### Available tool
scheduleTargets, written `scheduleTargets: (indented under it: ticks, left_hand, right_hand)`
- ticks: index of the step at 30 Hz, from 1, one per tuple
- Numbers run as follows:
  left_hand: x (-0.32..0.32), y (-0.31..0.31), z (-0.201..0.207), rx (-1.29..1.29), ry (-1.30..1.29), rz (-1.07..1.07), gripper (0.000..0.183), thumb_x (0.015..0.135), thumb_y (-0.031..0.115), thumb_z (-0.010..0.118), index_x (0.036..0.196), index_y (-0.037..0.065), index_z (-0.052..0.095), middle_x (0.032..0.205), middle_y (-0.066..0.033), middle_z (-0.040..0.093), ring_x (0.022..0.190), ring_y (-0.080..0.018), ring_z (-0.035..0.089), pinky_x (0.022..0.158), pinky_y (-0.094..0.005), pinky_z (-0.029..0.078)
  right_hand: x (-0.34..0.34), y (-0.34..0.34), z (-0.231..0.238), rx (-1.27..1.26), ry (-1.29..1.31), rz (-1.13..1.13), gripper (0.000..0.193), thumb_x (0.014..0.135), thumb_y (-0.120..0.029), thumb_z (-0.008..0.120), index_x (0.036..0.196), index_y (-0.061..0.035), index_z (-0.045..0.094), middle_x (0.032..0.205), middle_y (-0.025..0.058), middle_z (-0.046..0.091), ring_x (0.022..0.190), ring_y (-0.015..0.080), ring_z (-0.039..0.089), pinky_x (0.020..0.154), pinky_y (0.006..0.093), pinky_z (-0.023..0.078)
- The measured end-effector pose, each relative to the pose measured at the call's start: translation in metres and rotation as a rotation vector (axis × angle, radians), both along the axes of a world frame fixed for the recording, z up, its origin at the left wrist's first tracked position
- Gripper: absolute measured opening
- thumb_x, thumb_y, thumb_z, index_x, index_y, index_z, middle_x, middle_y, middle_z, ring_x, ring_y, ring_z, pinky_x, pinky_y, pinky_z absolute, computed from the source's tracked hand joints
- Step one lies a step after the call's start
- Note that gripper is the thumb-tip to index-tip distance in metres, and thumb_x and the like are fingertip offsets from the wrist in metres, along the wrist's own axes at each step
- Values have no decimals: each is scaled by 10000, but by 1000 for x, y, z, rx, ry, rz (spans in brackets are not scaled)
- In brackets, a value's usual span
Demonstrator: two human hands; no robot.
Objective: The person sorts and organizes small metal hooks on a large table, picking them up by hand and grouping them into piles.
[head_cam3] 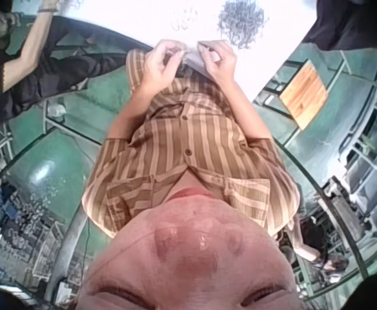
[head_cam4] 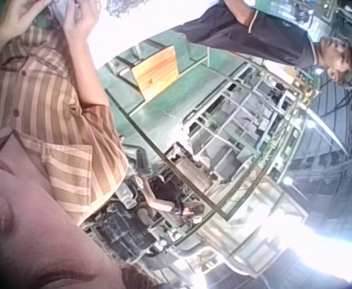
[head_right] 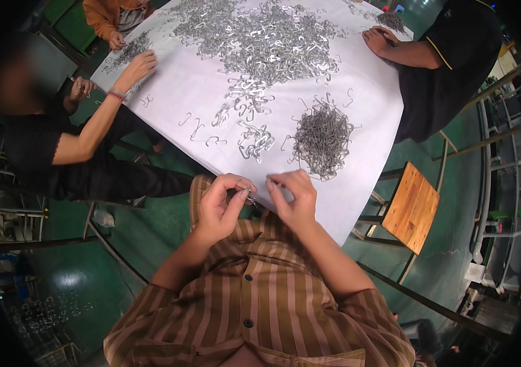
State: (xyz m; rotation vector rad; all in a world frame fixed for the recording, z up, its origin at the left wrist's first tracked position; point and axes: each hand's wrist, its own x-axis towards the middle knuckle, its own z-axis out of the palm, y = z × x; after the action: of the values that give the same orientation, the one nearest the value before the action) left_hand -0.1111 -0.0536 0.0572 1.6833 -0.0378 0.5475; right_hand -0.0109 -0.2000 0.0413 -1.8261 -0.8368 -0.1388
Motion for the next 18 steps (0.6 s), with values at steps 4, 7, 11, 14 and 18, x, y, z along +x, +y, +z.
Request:
scheduleTargets:
  ticks: [4, 7, 11, 14, 18]
  left_hand:
    - [-1, -1, 8, 40, -35, 57, 116, 882, -67, 535, 986, -17, 547, 921, -89, 623, 805, -127, 584, 710, -247, 471]
    - [-4, -1, 9, 36, -13, 26, 124, 891, -72, 524, 1005, -23, 533, 943, -101, 616, 856, -135, 577, 768, -259, 460]
    - [-8, 1, 7, 51, 35, 8, 135, 902, -79, 508, 1025, -25, 518, 964, -112, 610, 898, -141, 572, 818, -273, 457]
    - [-7, 2, 3, 46, 26, 21, 129, 902, -78, 509, 1017, -21, 518, 968, -113, 611, 889, -142, 576, 811, -271, 460]
    - [-5, 1, 0, 38, 11, 14, 124, 899, -77, 516, 1010, -23, 520, 961, -110, 617, 879, -138, 577, 803, -266, 461]
  right_hand:
    - [44, 22, -28, -327, -228, -145, 248, 748, -137, 739, 976, -49, 696, 831, 89, 607, 826, 259, 538, 743, 370, 399]
    - [65, 41, -37, -526, -247, -173, 295, 730, -169, 752, 999, -61, 696, 865, 84, 604, 874, 268, 533, 770, 385, 384]
    - [76, 52, -38, -610, -217, -127, 272, 710, -178, 763, 951, -73, 694, 879, 80, 622, 877, 282, 548, 774, 398, 388]
    - [84, 53, -41, -665, -126, -96, 249, 710, -192, 765, 920, -80, 693, 875, 75, 634, 882, 287, 566, 782, 409, 395]
    - [80, 49, -39, -593, -97, -179, 212, 713, -192, 763, 882, -80, 700, 861, 75, 647, 887, 286, 581, 790, 413, 403]
